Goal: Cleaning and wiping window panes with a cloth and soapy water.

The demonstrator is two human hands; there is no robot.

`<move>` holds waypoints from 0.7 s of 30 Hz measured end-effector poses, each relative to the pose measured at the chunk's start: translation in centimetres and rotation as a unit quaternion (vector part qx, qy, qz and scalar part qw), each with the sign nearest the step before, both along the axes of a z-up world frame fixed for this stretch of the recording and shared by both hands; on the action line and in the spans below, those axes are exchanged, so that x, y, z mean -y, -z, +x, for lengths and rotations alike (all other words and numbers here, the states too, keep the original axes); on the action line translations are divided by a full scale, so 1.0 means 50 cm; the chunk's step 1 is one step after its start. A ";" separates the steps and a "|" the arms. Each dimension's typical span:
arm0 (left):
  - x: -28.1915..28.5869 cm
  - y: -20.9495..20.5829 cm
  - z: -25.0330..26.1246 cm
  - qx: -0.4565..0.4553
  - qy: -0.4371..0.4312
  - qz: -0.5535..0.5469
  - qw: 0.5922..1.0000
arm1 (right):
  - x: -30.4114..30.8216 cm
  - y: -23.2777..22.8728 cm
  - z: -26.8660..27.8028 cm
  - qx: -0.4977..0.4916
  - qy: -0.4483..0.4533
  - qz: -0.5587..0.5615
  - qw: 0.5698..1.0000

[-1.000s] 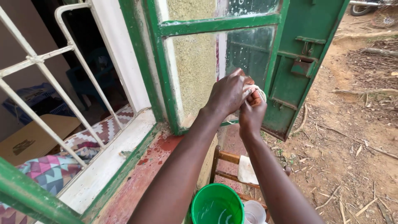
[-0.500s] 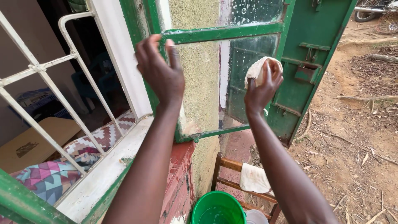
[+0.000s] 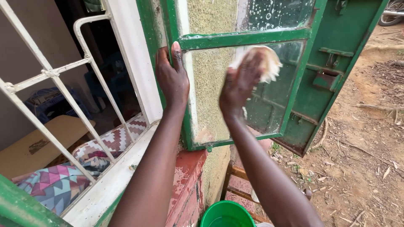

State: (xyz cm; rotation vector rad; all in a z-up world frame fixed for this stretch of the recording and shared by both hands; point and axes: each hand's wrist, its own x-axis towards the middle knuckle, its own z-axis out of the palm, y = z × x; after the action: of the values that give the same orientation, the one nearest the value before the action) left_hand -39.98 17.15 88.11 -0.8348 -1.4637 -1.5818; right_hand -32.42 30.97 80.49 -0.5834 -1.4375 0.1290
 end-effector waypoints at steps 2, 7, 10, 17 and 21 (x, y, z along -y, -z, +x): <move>0.012 -0.003 0.001 -0.009 0.015 0.000 1.000 | 0.064 -0.014 -0.010 0.011 -0.046 0.023 0.999; 0.031 -0.008 -0.039 0.023 0.068 -0.065 0.995 | 0.170 -0.008 -0.027 0.076 -0.175 0.131 0.973; 0.028 0.001 -0.038 -0.004 0.080 -0.059 0.995 | 0.164 0.064 -0.041 0.158 -0.201 0.198 0.946; 0.016 0.004 -0.043 -0.021 0.057 -0.063 0.996 | 0.120 0.214 0.010 0.358 -0.151 0.164 0.907; 0.004 0.014 -0.034 -0.034 0.054 -0.051 0.997 | 0.066 0.252 0.058 0.377 -0.197 0.224 0.877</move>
State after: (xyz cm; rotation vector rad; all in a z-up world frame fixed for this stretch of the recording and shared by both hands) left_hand -41.67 16.96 87.42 -1.0329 -1.4828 -1.5515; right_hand -29.49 27.66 67.88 0.0848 -2.2529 -0.1331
